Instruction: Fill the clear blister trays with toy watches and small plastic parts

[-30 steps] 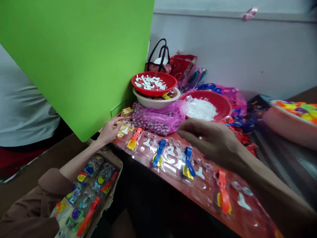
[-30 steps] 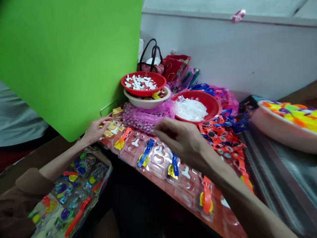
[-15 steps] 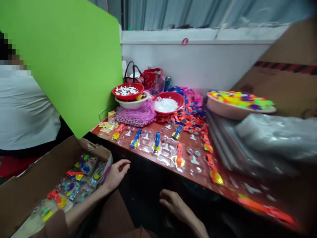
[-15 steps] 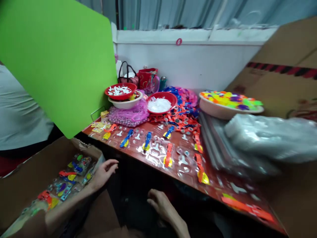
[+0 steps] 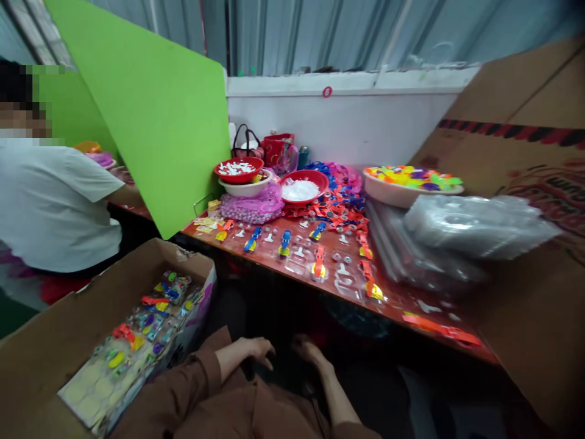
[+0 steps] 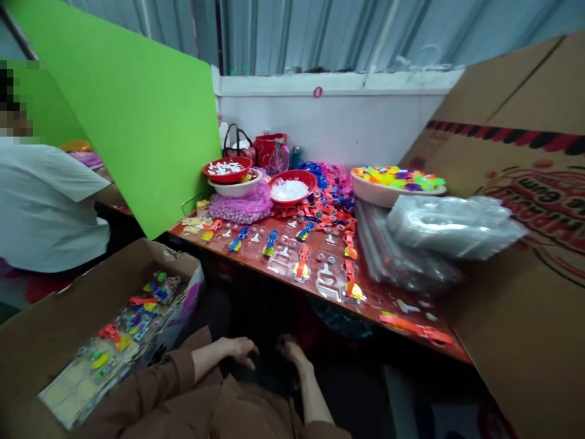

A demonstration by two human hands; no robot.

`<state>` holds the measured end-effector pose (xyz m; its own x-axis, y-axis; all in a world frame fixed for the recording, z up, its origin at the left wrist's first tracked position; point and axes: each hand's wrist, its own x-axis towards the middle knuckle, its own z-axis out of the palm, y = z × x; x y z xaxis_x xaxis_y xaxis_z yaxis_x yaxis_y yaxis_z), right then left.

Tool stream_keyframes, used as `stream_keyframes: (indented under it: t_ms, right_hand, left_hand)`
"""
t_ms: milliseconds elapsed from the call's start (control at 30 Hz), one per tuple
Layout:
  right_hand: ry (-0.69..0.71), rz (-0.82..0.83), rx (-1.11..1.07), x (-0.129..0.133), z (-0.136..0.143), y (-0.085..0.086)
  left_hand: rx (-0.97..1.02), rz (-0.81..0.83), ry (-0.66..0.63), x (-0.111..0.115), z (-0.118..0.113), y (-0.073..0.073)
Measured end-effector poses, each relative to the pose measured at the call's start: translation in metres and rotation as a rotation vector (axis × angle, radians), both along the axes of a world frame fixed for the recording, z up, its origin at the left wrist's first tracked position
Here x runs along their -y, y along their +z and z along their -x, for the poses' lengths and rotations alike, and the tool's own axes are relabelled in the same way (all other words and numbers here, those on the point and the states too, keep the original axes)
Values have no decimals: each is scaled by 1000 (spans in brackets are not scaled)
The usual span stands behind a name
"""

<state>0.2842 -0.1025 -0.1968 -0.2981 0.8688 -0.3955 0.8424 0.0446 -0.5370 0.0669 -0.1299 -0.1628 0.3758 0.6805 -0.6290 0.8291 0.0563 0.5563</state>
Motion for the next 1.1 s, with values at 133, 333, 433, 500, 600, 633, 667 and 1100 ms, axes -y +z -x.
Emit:
stream_keyframes:
  t_ms: [133,333,433,500,600,633,667,1100]
  right_hand:
    - [89,83,37,1,10,-12]
    - [126,2,-39,13,-2,-3]
    - [131,-45,-87,14,-10,6]
    - [129,-71,-109,13,-15,11]
    - [106,-98,-121,12,-22,15]
    - [94,-103,-119,12,-24,15]
    - [79,-105,-115,12,-26,15]
    - [-37,-46,-66,20,-39,0]
  left_hand:
    - [-35,-73,0,4,10,0]
    - [-93,-104,-39,10,7,7]
    - [-121,-107,-72,13,0,6]
    - [-143,-117,-91,13,-3,4]
    - [-170,-113,-141,10,-4,1]
    - [-176,-107,-160,8,-4,0]
    - [-183,-102,-177,6,-4,-1]
    - [-138,-57,-255,-15,-26,-37]
